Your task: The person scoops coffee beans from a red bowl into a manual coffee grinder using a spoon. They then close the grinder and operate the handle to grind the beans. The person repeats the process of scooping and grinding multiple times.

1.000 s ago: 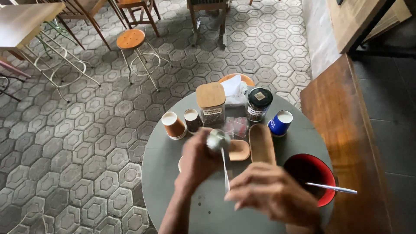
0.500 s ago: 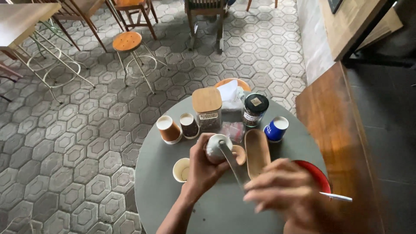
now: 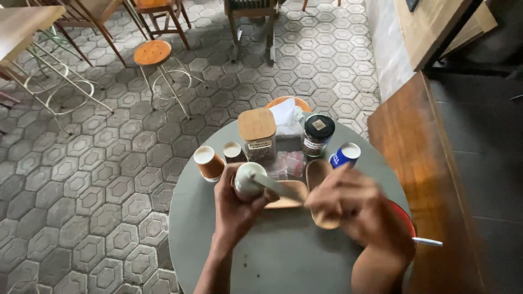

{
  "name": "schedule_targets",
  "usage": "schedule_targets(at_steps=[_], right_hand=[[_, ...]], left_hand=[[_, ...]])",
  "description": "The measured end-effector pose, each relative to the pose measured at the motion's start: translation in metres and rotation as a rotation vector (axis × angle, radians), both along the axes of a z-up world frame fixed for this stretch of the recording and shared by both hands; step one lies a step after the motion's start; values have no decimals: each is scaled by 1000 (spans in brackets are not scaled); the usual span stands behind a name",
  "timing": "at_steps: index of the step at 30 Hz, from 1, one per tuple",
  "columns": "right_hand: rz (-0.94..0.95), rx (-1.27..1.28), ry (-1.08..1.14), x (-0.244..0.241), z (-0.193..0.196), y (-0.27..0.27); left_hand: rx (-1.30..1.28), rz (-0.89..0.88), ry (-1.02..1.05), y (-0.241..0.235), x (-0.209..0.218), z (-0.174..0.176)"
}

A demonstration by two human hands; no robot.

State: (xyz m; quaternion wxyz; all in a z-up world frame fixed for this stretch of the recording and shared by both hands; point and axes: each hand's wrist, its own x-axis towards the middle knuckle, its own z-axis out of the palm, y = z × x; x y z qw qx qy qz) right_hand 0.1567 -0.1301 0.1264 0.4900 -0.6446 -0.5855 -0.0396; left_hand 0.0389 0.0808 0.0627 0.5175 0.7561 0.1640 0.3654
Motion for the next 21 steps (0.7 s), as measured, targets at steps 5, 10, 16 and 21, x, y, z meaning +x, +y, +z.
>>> schedule_targets(at_steps=[5,10,16,21], right_hand=[[267,116,-76,-35,-5,35],[-71,193,-55,10,-22,45],[-218,-9,-25,-5,8,3],[584,48,4,-28,14,22]], left_hand=[[-21,-349,323,-13,9,8],[419,-635,309,-50,0,15],[-112,-225,-35,0,-16,13],[13,-251,364,-9,-7,23]])
